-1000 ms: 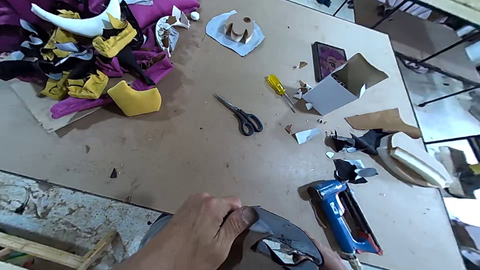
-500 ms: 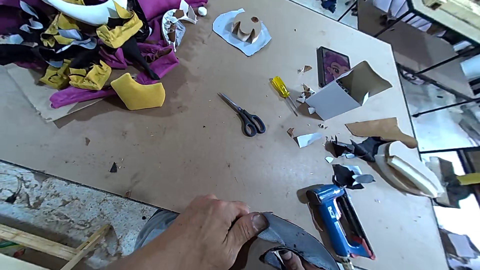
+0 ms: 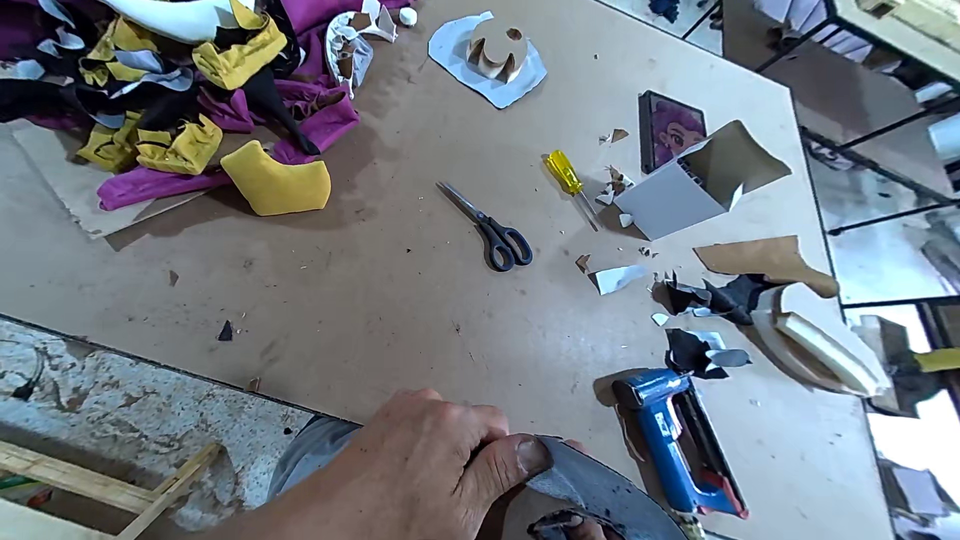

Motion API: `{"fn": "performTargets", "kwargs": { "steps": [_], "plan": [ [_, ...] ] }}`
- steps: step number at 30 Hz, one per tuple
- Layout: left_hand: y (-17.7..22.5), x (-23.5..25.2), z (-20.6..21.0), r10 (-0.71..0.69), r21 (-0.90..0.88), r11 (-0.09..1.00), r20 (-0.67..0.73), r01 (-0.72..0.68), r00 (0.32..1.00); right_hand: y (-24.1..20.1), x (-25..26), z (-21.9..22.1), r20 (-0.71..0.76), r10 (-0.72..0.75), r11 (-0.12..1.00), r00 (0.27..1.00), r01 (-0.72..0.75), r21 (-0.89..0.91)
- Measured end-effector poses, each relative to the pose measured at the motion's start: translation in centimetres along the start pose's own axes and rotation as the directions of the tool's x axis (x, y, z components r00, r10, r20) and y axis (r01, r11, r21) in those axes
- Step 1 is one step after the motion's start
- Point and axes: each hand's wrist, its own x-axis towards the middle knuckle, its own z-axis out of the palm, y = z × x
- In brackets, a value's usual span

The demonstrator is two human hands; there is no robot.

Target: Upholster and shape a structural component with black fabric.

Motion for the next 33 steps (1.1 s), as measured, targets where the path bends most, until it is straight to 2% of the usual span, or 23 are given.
{"fn": "performTargets", "kwargs": {
  "steps": [2, 4, 6, 7, 9, 11, 13, 14, 16, 18, 19, 20, 21, 23, 24, 25, 26, 27, 28, 30, 33],
  "plan": [
    [0.0, 0.0, 0.2, 0.013, -0.005, 1.000, -0.007, -0.013, 1.000, -0.3, 0.2, 0.0, 0.001, -0.004, 1.000, 1.000, 0.004, 0.006],
    [-0.2, 0.0, 0.1, 0.040, -0.018, 0.999, -0.028, -0.041, 0.999, -1.2, 0.7, -0.6, -0.049, 0.066, 0.997, 0.997, -0.064, 0.034],
    [-0.6, -0.2, -0.2, 0.060, -0.042, 0.997, -0.064, -0.062, 0.996, -1.8, 0.3, -2.0, -0.162, 0.181, 0.983, 0.970, -0.183, 0.003],
    [-0.9, -0.2, -0.5, 0.065, -0.061, 0.996, -0.075, -0.070, 0.995, -1.6, -0.2, -2.9, -0.246, 0.240, 0.960, 0.939, -0.267, -0.081],
    [-1.3, -0.3, -1.2, 0.067, -0.096, 0.993, -0.071, -0.073, 0.995, 0.3, -1.0, -4.3, -0.385, 0.250, 0.846, 0.888, -0.394, -0.360],
    [-1.8, 0.0, -1.8, 0.077, -0.114, 0.990, -0.063, -0.084, 0.995, 2.6, -0.6, -4.6, -0.443, 0.220, 0.647, 0.869, -0.470, -0.601],
    [-2.1, 0.4, -2.4, 0.132, -0.086, 0.986, -0.117, -0.142, 0.984, 3.9, 0.2, -4.4, -0.466, 0.233, 0.537, 0.854, -0.512, -0.670],
    [-2.1, 0.6, -2.7, 0.189, 0.002, 0.981, -0.176, -0.192, 0.966, 4.0, 0.7, -4.3, -0.478, 0.210, 0.547, 0.853, -0.508, -0.665],
    [-2.4, 1.0, -3.3, 0.367, 0.356, 0.900, -0.314, -0.250, 0.876, 3.0, 1.6, -3.7, -0.523, 0.193, 0.691, 0.830, -0.493, -0.529],
    [-3.5, 1.2, -2.5, 0.488, 0.700, 0.709, -0.400, -0.085, 0.776, 0.8, 2.2, -2.0, -0.487, 0.405, 0.846, 0.774, -0.519, -0.123],
    [-4.5, 1.5, -1.6, 0.492, 0.777, 0.628, -0.439, 0.043, 0.752, 0.3, 2.5, -0.8, -0.399, 0.525, 0.841, 0.752, -0.531, 0.106],
    [-5.6, 1.8, -0.2, 0.451, 0.802, 0.575, -0.475, 0.161, 0.756, 0.3, 2.7, 0.7, -0.287, 0.615, 0.786, 0.735, -0.542, 0.296],
    [-6.7, 2.0, 1.4, 0.360, 0.793, 0.558, -0.499, 0.247, 0.788, 0.6, 3.1, 2.5, -0.173, 0.673, 0.708, 0.719, -0.559, 0.432],
    [-8.1, 2.0, 5.0, 0.120, 0.711, 0.640, -0.469, 0.293, 0.875, 1.1, 4.2, 5.9, -0.009, 0.730, 0.590, 0.684, -0.622, 0.514],
    [-8.2, 1.5, 6.2, 0.009, 0.633, 0.724, -0.404, 0.272, 0.915, 1.2, 4.5, 7.0, 0.015, 0.727, 0.599, 0.687, -0.644, 0.476],
    [-8.1, 0.9, 6.6, -0.062, 0.547, 0.802, -0.324, 0.241, 0.944, 1.2, 4.4, 7.3, -0.004, 0.710, 0.655, 0.704, -0.657, 0.373],
    [-8.3, 0.3, 6.1, -0.044, 0.509, 0.841, -0.272, 0.182, 0.961, 1.2, 4.0, 6.7, -0.077, 0.676, 0.730, 0.733, -0.652, 0.204],
    [-8.7, 0.0, 4.8, 0.037, 0.526, 0.843, -0.256, 0.107, 0.966, 1.1, 3.2, 5.3, -0.174, 0.626, 0.772, 0.760, -0.636, 0.000],
    [-9.3, 0.0, 3.0, 0.137, 0.578, 0.815, -0.233, 0.025, 0.963, 0.8, 2.1, 3.3, -0.274, 0.565, 0.762, 0.778, -0.620, -0.189],
    [-11.3, 1.2, -1.3, 0.302, 0.701, 0.693, -0.070, -0.169, 0.951, 0.8, -0.9, -1.8, -0.433, 0.452, 0.630, 0.780, -0.622, -0.465],
    [-15.3, 4.7, -5.6, 0.380, 0.723, 0.500, 0.312, -0.477, 0.871, 2.1, -4.4, -8.1, -0.546, 0.419, 0.373, 0.725, -0.686, -0.625]
  ]
}}
